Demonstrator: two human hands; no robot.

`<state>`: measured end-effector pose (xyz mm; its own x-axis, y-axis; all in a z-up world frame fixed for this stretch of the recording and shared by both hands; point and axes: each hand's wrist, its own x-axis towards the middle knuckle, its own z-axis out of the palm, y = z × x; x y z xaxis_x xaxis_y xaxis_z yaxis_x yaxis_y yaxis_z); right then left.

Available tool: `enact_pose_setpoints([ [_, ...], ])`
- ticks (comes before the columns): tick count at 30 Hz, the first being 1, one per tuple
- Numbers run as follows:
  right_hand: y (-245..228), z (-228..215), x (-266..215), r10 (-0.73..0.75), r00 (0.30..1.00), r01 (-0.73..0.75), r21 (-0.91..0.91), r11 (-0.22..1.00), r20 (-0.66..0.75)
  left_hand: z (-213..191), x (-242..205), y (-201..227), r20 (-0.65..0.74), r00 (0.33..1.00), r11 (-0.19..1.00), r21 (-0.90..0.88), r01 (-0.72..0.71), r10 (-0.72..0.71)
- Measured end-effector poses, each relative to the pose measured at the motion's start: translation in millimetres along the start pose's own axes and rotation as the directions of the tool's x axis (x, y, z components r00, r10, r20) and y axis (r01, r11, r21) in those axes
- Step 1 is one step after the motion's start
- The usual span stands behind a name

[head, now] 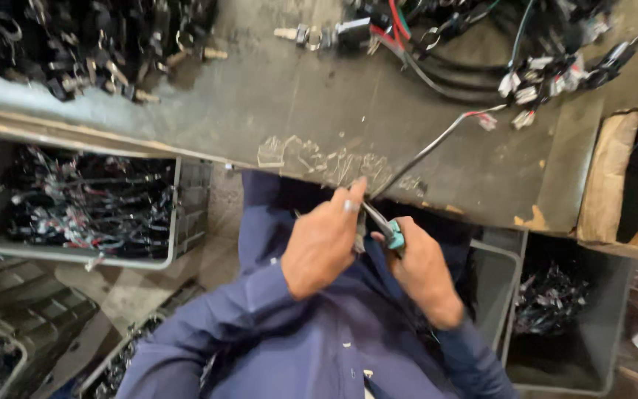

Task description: The person repeatedly strips the outer insulation from black wires using pliers, then cuts the wires and discards the stripped pieces. The process is repeated for multiple wires taken from a pile on the table.

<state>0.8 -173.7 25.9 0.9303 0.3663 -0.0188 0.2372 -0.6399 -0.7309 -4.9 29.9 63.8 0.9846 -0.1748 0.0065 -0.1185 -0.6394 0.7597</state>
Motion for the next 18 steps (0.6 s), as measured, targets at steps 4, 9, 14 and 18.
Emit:
enact_pose_setpoints([
  [4, 3, 5, 2, -0.107, 0.986, 0.1, -0.061, 0.993, -0.131, 2, -2, -2, -0.099, 0.994, 0.99, -0.132, -0.05, 0.038],
  [9, 10, -42, 26, -0.159, 0.959, 0.121, -0.168, 0.978, -0.234, -93, 33, -39, -0.389, 0.881, 0.962, 0.144, -0.231, 0.27],
  [14, 11, -56, 57, -0.291, 0.935, 0.092, -0.653, 0.752, -0.204, -121, 118, -76, -0.44, 0.866, 0.654, 0.731, 0.193, 0.236],
  [18, 26, -43, 44, -0.255, 0.938, 0.107, -0.507, 0.855, -0.233, -66, 191, -75, -0.145, 0.877, 0.781, 0.536, -0.32, 0.458],
])
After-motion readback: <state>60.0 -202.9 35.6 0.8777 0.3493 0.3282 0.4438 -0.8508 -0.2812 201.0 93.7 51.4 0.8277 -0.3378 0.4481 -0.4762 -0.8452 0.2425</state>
